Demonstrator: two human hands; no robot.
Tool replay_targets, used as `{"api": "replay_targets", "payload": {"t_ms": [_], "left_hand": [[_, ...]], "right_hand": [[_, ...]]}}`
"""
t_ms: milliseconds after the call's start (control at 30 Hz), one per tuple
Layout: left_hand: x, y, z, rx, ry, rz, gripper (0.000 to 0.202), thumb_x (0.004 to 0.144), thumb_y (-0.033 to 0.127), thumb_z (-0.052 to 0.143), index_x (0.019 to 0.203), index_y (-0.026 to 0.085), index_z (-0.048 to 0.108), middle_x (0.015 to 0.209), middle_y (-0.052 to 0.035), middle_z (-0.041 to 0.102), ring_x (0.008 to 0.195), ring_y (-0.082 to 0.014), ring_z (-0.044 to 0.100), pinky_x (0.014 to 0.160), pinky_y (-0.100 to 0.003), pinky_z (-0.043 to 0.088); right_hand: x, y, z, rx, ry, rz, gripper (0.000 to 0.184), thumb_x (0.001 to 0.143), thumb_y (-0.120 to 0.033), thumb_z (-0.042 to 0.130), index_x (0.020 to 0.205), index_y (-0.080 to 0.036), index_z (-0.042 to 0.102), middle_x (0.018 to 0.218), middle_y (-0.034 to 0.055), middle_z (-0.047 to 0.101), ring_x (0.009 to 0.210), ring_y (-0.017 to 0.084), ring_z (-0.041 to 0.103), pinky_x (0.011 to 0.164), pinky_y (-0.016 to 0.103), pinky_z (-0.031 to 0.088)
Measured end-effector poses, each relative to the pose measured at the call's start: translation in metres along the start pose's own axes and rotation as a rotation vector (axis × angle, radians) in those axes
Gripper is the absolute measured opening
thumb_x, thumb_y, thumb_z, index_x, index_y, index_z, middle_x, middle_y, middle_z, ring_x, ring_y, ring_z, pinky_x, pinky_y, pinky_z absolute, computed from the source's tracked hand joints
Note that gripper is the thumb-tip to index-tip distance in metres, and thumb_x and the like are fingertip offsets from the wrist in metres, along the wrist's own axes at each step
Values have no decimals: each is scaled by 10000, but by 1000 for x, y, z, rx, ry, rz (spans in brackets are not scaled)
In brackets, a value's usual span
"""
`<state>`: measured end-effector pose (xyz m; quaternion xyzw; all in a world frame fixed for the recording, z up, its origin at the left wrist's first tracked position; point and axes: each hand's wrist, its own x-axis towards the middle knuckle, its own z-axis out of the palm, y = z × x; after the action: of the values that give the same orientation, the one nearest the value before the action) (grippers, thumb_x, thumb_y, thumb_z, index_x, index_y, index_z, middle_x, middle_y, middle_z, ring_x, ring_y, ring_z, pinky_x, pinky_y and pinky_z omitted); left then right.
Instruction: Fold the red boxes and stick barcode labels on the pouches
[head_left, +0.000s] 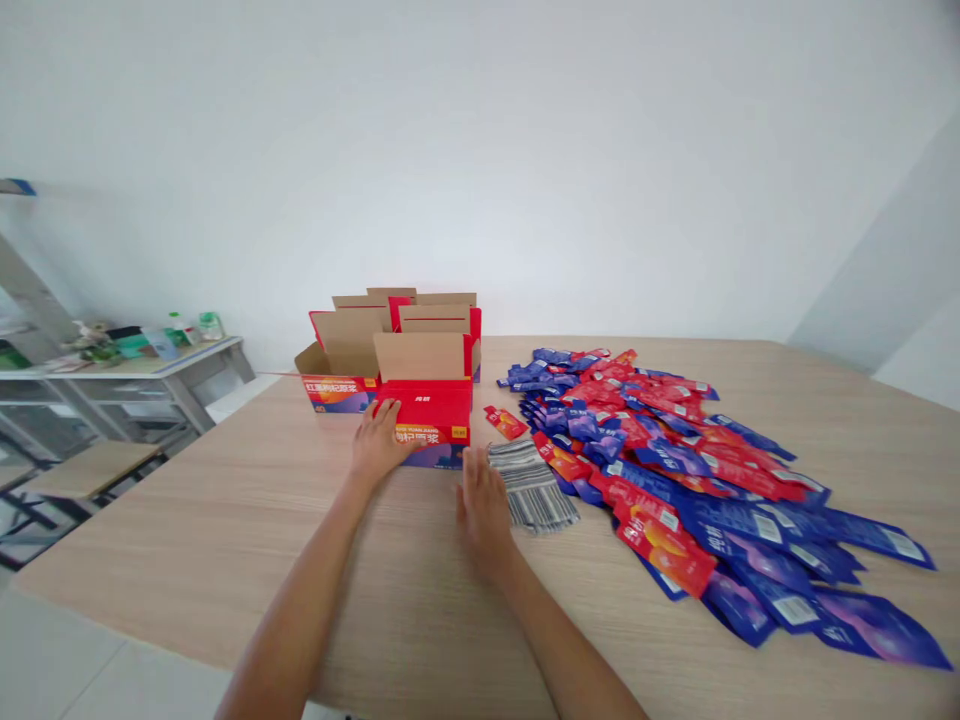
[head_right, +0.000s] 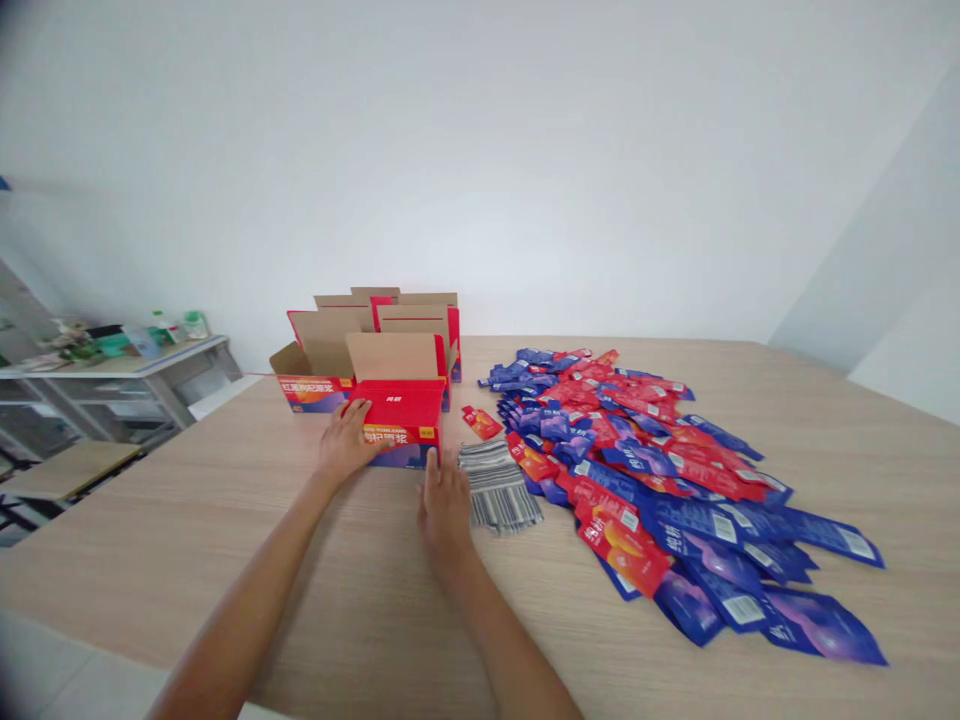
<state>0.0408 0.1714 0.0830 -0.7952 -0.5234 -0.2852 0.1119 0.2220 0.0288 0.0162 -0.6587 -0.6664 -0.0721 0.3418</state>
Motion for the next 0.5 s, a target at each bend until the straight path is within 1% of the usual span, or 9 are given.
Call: {"api": "replay_targets", "payload": {"t_ms": [33,67,100,133,167,233,300,433,500], "left_hand": [[8,-3,6,-1,7,-2,872,727,605,771,1428,148,528,1485,-151,524,1431,-383,371,1162,-474,380],[16,-6,13,-3,10,1,880,721,612,770,1424,139,533,1480,-156,528,1425,-389,377,1168,-478,373],[24,-8,19,-4,12,5,887,717,618,769,1420,130,537,1477,-161,528,1419,-394,383,1171,-484,369],[31,-11,24,-5,16,9,890,717,623,764,1418,123,539,1477,-164,527,1415,-398,385,1174,-488,363],[37,-14,30,-5,21,12,891,720,627,759,1417,117,539,1477,-166,525,1414,-400,383,1178,-491,356],[48,-20,40,-1,35,13,892,727,628,753,1420,108,535,1481,-166,518,1423,-400,368,1187,-488,343],[57,-25,49,2,42,5,904,721,622,760,1429,112,525,1487,-159,512,1432,-396,353,1195,-482,328],[77,-34,67,-4,27,-1,926,718,614,764,1468,151,479,1522,-139,476,1459,-386,314,1215,-499,276],[88,-37,76,-6,22,5,932,720,620,760,1474,155,469,1529,-140,466,1465,-387,302,1223,-506,253]], "right_hand": [[-6,-7,5,4,7,-27,505,991,-191,389,1489,-133,449,1524,216,461,1388,327,456,1112,541,384],[-12,-15,11,22,-4,-59,441,997,-201,401,1416,-165,536,1483,187,518,1330,304,513,1115,526,380],[-17,-25,15,53,-22,-92,376,1003,-222,419,1330,-195,604,1428,154,577,1286,279,548,1121,511,376],[-23,-36,20,87,-44,-117,324,1007,-246,441,1263,-222,638,1380,122,618,1256,254,565,1128,496,369],[-28,-46,24,118,-72,-159,289,1006,-281,472,1229,-224,647,1353,106,635,1234,243,574,1136,494,360],[-37,-62,30,175,-154,-313,248,988,-373,532,1131,-224,671,1301,84,660,1174,233,596,1162,517,321],[-40,-71,34,202,-221,-383,264,970,-423,568,1080,-210,678,1239,73,680,1149,235,598,1168,532,308],[-37,-73,44,162,-290,-345,279,951,-410,598,1006,-161,710,1066,90,711,1054,244,618,1066,476,429],[-35,-73,52,137,-301,-373,274,941,-407,610,951,-161,729,965,84,711,1015,253,618,1033,478,450]]}}
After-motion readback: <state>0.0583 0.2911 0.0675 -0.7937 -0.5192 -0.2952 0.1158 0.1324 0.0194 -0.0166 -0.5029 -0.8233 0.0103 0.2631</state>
